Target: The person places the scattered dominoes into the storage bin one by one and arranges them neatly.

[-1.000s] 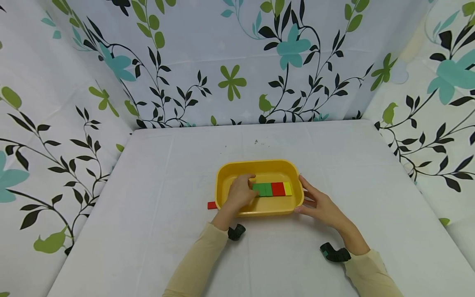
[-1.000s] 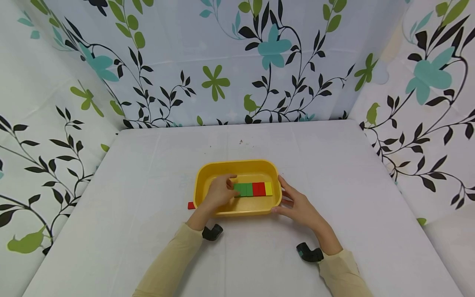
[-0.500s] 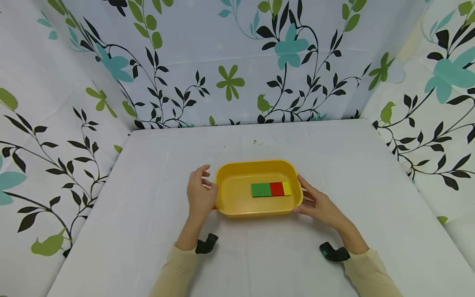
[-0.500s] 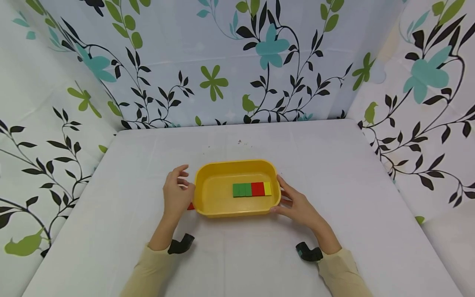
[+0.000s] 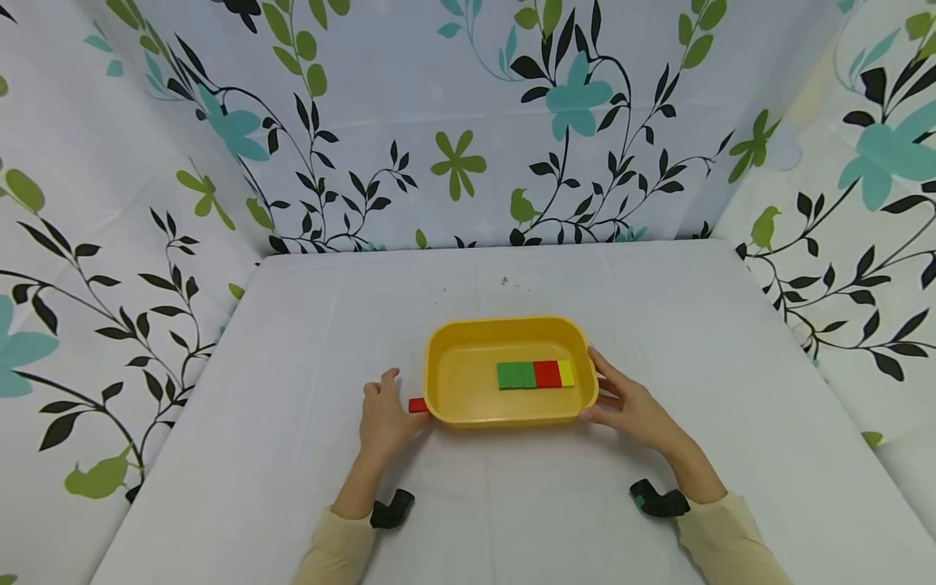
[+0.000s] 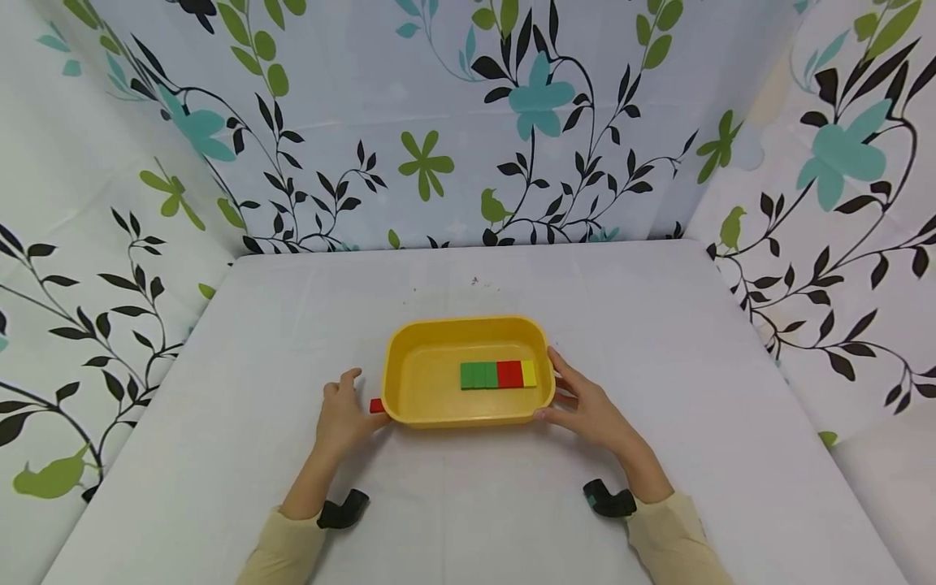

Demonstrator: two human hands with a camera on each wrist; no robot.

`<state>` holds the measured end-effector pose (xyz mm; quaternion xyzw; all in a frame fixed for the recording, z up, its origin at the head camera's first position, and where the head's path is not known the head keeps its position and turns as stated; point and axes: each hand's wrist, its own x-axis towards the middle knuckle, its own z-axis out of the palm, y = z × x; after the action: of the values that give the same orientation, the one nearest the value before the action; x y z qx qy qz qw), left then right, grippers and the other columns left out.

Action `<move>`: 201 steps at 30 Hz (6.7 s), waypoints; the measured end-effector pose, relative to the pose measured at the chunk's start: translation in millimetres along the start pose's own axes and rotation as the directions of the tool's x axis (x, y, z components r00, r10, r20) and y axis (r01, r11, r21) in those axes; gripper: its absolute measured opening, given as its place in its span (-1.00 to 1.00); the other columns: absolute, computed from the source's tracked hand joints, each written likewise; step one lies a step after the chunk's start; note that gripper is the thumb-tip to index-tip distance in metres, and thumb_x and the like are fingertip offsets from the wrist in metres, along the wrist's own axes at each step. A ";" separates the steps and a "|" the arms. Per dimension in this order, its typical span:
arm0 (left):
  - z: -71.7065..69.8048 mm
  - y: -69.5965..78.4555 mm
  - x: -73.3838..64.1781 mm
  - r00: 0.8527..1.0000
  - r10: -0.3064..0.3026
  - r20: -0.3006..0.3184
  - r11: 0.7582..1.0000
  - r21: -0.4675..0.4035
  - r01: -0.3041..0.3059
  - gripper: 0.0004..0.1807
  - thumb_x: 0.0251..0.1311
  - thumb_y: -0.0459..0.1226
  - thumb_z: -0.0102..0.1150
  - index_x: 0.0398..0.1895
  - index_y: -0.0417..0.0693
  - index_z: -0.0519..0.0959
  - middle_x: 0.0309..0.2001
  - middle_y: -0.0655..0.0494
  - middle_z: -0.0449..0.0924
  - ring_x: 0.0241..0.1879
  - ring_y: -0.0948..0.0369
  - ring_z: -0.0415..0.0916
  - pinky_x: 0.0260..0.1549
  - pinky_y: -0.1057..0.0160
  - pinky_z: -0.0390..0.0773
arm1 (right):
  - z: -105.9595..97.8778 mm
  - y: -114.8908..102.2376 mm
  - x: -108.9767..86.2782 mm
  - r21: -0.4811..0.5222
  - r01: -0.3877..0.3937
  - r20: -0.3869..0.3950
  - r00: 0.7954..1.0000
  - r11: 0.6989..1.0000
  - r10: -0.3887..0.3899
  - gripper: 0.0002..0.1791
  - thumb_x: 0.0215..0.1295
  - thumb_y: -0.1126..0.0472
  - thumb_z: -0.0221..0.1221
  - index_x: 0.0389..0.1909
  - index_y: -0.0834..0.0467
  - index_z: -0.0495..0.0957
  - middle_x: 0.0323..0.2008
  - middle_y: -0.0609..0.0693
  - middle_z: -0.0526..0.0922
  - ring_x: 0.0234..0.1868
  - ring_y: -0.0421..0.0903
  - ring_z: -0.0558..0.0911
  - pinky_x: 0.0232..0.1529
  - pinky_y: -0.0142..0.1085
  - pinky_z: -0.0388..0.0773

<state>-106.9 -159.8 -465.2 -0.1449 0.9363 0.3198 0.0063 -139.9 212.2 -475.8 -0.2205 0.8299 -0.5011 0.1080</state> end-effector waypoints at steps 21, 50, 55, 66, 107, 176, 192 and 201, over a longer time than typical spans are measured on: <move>5.2 -4.2 8.1 0.997 -0.028 -0.075 0.999 -0.018 0.027 -0.17 0.03 -0.07 0.41 0.31 -0.27 0.29 0.09 -0.37 0.31 -0.15 -0.17 0.47 -0.12 -0.12 0.54 | 2.0 1.1 -0.4 0.012 0.012 -0.003 1.000 1.000 -0.012 0.03 0.22 0.16 0.32 0.57 0.05 -0.14 0.55 0.18 -0.04 0.36 0.29 0.35 0.18 -0.09 0.43; -26.3 -39.3 22.3 0.954 -0.193 -0.229 0.974 -0.166 0.157 -0.40 0.16 -0.35 0.20 0.24 -0.43 0.29 0.11 -0.45 0.30 0.06 -0.34 0.36 0.01 -0.22 0.42 | 1.0 0.9 -0.3 0.018 0.025 0.000 1.000 1.000 -0.025 0.04 0.22 0.18 0.32 0.57 0.06 -0.14 0.55 0.18 -0.04 0.35 0.30 0.36 0.18 -0.08 0.43; -26.3 -41.4 23.5 0.946 -0.208 -0.248 0.967 -0.196 0.161 -0.50 0.18 -0.35 0.17 0.14 -0.46 0.36 0.04 -0.42 0.35 0.03 -0.30 0.36 -0.02 -0.20 0.42 | 0.6 0.9 -0.2 0.015 0.025 0.002 1.000 1.000 -0.025 0.04 0.22 0.18 0.32 0.57 0.06 -0.14 0.55 0.18 -0.05 0.36 0.31 0.35 0.17 -0.08 0.44; -21.6 -32.8 24.3 0.963 -0.210 -0.170 0.965 -0.192 0.176 -0.29 0.07 -0.18 0.29 0.19 -0.49 0.34 0.11 -0.43 0.25 0.04 -0.23 0.31 0.05 -0.13 0.42 | -0.1 1.1 0.1 0.024 0.026 0.005 1.000 0.999 -0.026 0.05 0.21 0.19 0.33 0.57 0.07 -0.14 0.55 0.18 -0.05 0.36 0.29 0.35 0.18 -0.11 0.43; -8.6 -27.6 35.0 0.947 -0.198 -0.251 0.866 -0.497 0.049 -0.48 0.03 -0.43 0.36 0.14 -0.31 0.55 -0.13 -0.29 0.62 -0.15 0.01 0.57 -0.26 0.51 0.44 | -0.9 2.4 0.0 0.019 0.014 0.003 1.000 1.000 -0.014 0.04 0.21 0.17 0.33 0.57 0.04 -0.14 0.55 0.16 -0.05 0.36 0.28 0.36 0.18 -0.07 0.43; 33.6 87.3 54.3 0.945 0.103 0.310 0.958 -0.286 -0.011 -0.52 -0.13 -0.52 0.45 -0.03 -0.18 0.63 -0.22 -0.05 0.59 -0.23 0.11 0.49 -0.29 0.32 0.53 | -1.2 1.7 -1.4 0.006 0.015 -0.011 1.000 1.000 -0.015 0.03 0.20 0.16 0.34 0.56 0.05 -0.10 0.54 0.18 0.01 0.35 0.29 0.38 0.17 -0.07 0.45; 39.2 90.1 52.7 0.942 0.109 0.318 0.976 -0.213 -0.041 -0.51 -0.19 -0.53 0.49 -0.07 -0.24 0.61 -0.25 -0.04 0.56 -0.28 0.13 0.46 -0.43 0.37 0.52 | -2.2 -0.4 -1.9 0.012 0.020 -0.008 1.000 1.000 -0.020 0.03 0.21 0.18 0.33 0.56 0.07 -0.11 0.53 0.20 0.00 0.34 0.30 0.38 0.17 -0.05 0.45; 39.8 88.5 51.4 0.942 0.099 0.319 0.977 -0.209 -0.032 -0.52 -0.18 -0.52 0.48 -0.08 -0.25 0.61 -0.29 -0.03 0.52 -0.35 0.14 0.43 -0.51 0.39 0.48 | -1.4 -0.4 -1.7 0.007 0.011 -0.011 1.000 1.000 -0.011 0.03 0.21 0.16 0.34 0.56 0.06 -0.10 0.53 0.19 0.01 0.34 0.29 0.38 0.17 -0.06 0.45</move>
<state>-183.7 -83.0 -449.4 -0.0580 0.8894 0.4325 0.1365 -138.8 213.9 -474.8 -0.2220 0.8274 -0.5058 0.1016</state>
